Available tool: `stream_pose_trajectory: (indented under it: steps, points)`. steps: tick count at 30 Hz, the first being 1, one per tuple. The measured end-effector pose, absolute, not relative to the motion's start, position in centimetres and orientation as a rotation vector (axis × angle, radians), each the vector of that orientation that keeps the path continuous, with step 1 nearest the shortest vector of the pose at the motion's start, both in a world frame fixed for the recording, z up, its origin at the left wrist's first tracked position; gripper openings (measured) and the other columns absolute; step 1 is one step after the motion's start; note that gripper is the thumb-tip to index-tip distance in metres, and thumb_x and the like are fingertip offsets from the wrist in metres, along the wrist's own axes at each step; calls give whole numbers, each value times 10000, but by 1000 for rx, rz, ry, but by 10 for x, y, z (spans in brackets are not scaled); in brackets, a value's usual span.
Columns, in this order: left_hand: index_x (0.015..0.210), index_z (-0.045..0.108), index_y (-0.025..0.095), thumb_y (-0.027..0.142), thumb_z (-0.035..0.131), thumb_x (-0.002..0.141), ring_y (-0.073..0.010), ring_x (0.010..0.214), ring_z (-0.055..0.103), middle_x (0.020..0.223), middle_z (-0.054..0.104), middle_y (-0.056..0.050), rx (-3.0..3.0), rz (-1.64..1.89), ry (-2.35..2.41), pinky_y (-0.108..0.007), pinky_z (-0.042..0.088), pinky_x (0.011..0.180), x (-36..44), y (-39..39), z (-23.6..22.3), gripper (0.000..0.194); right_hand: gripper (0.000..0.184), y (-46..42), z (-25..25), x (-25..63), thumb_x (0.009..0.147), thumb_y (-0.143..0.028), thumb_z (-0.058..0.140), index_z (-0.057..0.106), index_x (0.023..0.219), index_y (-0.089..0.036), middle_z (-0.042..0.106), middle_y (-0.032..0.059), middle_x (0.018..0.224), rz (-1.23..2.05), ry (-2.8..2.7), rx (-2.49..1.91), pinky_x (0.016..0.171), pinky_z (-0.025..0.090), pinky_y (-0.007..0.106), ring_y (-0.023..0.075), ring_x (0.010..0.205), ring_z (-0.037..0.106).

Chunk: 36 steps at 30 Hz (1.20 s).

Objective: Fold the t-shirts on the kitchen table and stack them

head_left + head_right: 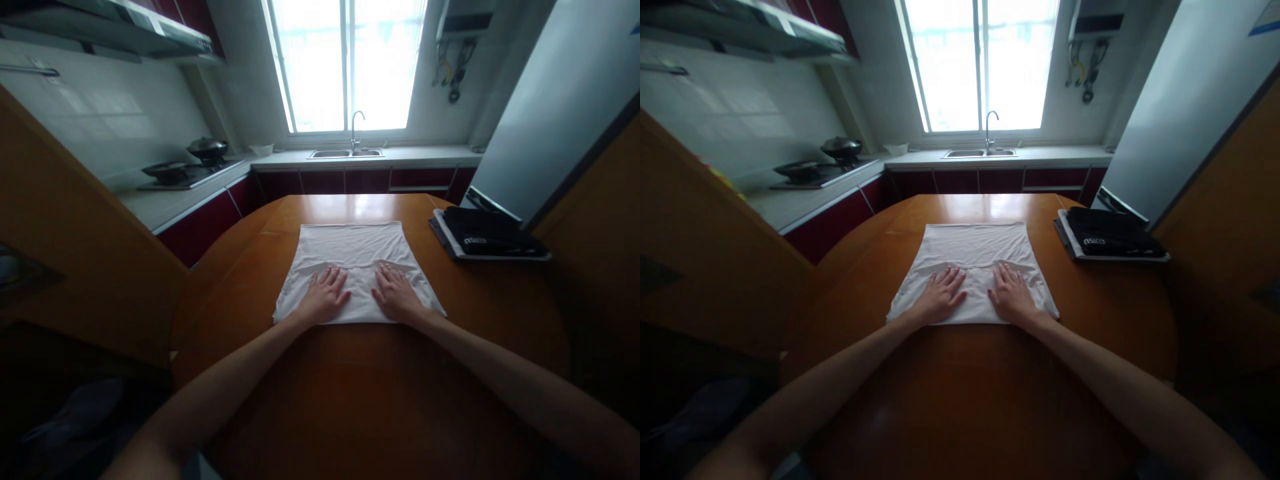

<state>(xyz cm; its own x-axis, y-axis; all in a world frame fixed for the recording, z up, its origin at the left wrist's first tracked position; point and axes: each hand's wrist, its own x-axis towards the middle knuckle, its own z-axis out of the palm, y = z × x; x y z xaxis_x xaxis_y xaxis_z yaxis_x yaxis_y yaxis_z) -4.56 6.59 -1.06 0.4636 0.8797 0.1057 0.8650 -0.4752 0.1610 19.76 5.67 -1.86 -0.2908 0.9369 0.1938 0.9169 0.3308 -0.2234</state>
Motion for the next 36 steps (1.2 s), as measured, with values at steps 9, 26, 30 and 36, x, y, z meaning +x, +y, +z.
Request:
stream_pose_trajectory:
  steps: [9, 26, 30, 36]
  points:
    - [1565, 383, 220, 529, 320, 1041, -327, 1545, 188, 1659, 258, -107, 2598, 217, 1585, -576, 199, 1226, -47, 65, -14, 612, 641, 44, -23, 244, 1035, -444, 318, 376, 1554, -72, 258, 165, 1642, 43, -2254, -1785, 1243, 154, 505, 283, 1543, 192]
    - [1569, 371, 159, 487, 327, 1052, -360, 1539, 183, 1656, 243, -157, 2443, 175, 1845, -636, 153, 1216, -99, 84, -11, 613, 618, 40, -31, 266, 1042, -447, 316, 398, 1538, -88, 300, 160, 1628, 127, -2194, -1885, 1221, 210, 574, 296, 1525, 249]
    - [1498, 478, 166, 430, 398, 1041, -348, 1501, 298, 1600, 373, -168, 2534, 375, 1755, -598, 244, 1212, -112, 71, -1, 534, 529, 29, -23, 280, 1028, -427, 397, 536, 1439, -123, 399, 159, 1581, 42, -2170, -1622, 1201, 288, 550, 307, 1491, 321]
    - [1375, 603, 286, 423, 589, 976, -256, 1286, 538, 1380, 563, -90, 2767, 483, 1288, -420, 469, 1113, -174, 16, 15, 422, 317, -9, -22, 324, 972, -392, 571, 686, 1237, -261, 626, 106, 1267, 6, -2308, -1240, 1016, 498, 433, 261, 1171, 586]
